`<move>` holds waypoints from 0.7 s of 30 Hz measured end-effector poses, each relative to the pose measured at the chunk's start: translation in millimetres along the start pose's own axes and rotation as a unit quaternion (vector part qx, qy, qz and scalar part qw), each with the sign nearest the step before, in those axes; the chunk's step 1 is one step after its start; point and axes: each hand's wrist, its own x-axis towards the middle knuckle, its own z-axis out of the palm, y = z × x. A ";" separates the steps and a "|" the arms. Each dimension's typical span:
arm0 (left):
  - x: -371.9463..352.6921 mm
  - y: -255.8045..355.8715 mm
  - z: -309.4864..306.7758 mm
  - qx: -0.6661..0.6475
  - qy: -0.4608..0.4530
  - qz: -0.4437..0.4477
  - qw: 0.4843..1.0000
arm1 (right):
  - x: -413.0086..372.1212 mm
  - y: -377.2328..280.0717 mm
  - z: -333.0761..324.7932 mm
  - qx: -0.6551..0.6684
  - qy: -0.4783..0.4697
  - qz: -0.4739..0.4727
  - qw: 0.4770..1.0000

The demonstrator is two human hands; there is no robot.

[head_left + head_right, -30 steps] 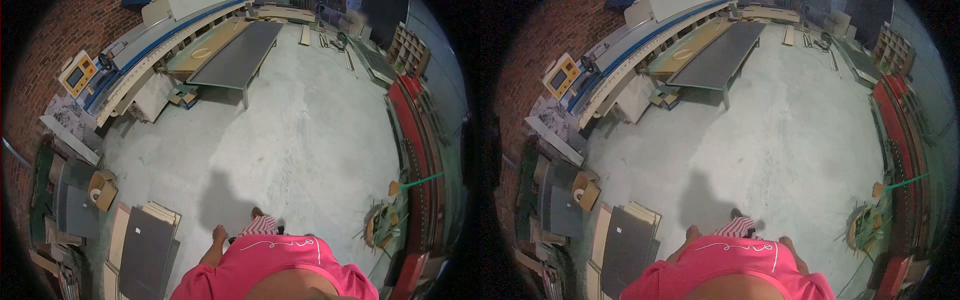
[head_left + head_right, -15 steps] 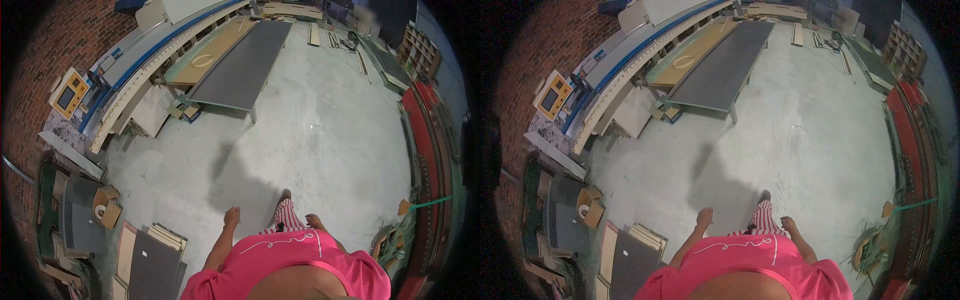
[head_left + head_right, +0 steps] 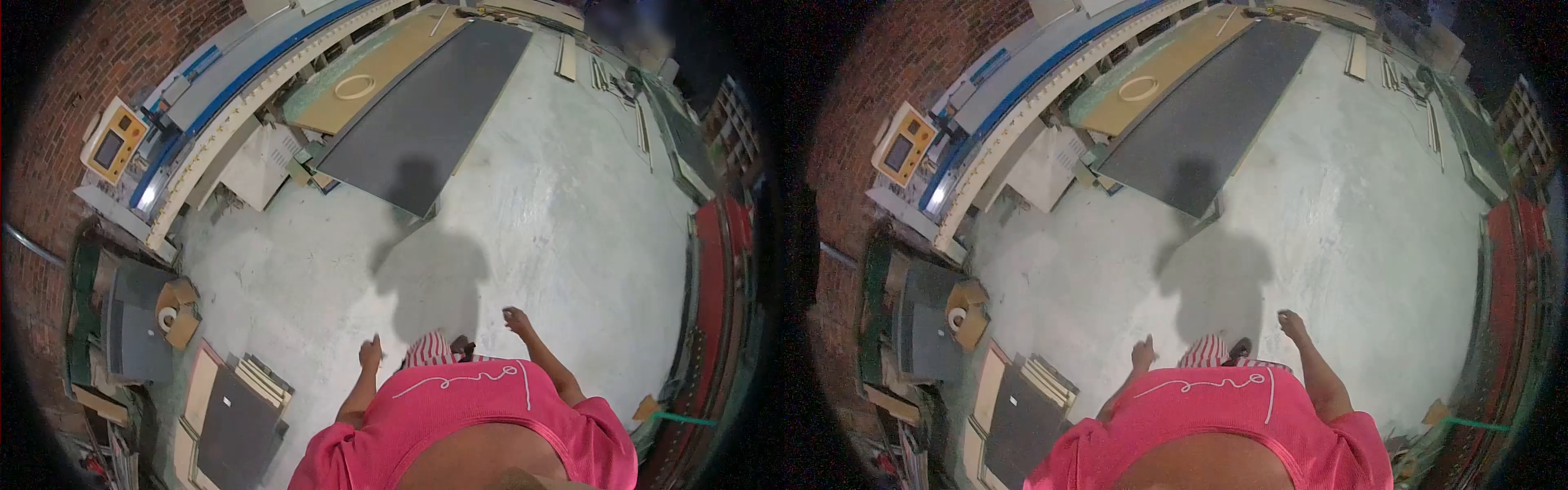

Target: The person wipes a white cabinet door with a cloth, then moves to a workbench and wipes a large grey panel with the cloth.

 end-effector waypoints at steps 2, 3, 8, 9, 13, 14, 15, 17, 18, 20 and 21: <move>32.6 54.7 19.0 -0.181 -0.032 -0.007 0.983 | 33.9 -44.1 -14.6 0.031 -0.016 -0.080 0.996; 46.4 87.1 26.3 -0.288 -0.074 -0.012 0.955 | 22.0 -123.2 -16.3 0.058 -0.031 -0.061 0.996; 44.6 281.3 24.6 -0.477 -0.251 -0.055 0.841 | 60.8 -279.2 -2.8 -0.042 -0.047 -0.247 0.967; 48.8 309.7 25.6 -0.491 -0.314 -0.042 0.811 | 70.4 -298.7 -2.8 -0.074 -0.057 -0.287 0.953; 101.2 393.7 46.1 -0.541 -0.408 -0.012 0.735 | 144.6 -323.2 -14.4 -0.156 -0.078 -0.328 0.929; 113.4 413.6 46.3 -0.555 -0.453 -0.035 0.697 | 157.1 -329.3 -31.8 -0.134 -0.101 -0.303 0.938; 123.0 432.7 46.9 -0.567 -0.497 -0.064 0.654 | 170.5 -333.7 -41.4 -0.139 -0.042 -0.296 0.944; 123.0 475.9 22.0 -0.561 -0.503 -0.065 0.654 | 196.7 -354.4 -73.9 -0.147 -0.068 -0.279 0.946; 136.1 486.1 23.8 -0.542 -0.539 -0.051 0.642 | 219.0 -358.7 -84.4 -0.151 -0.073 -0.276 0.946; 164.0 491.2 32.2 -0.541 -0.556 -0.046 0.629 | 267.4 -357.7 -98.1 -0.235 -0.099 -0.304 0.918; 183.9 496.0 41.6 -0.493 -0.532 -0.053 0.686 | 290.5 -363.7 -107.1 -0.272 -0.092 -0.360 0.888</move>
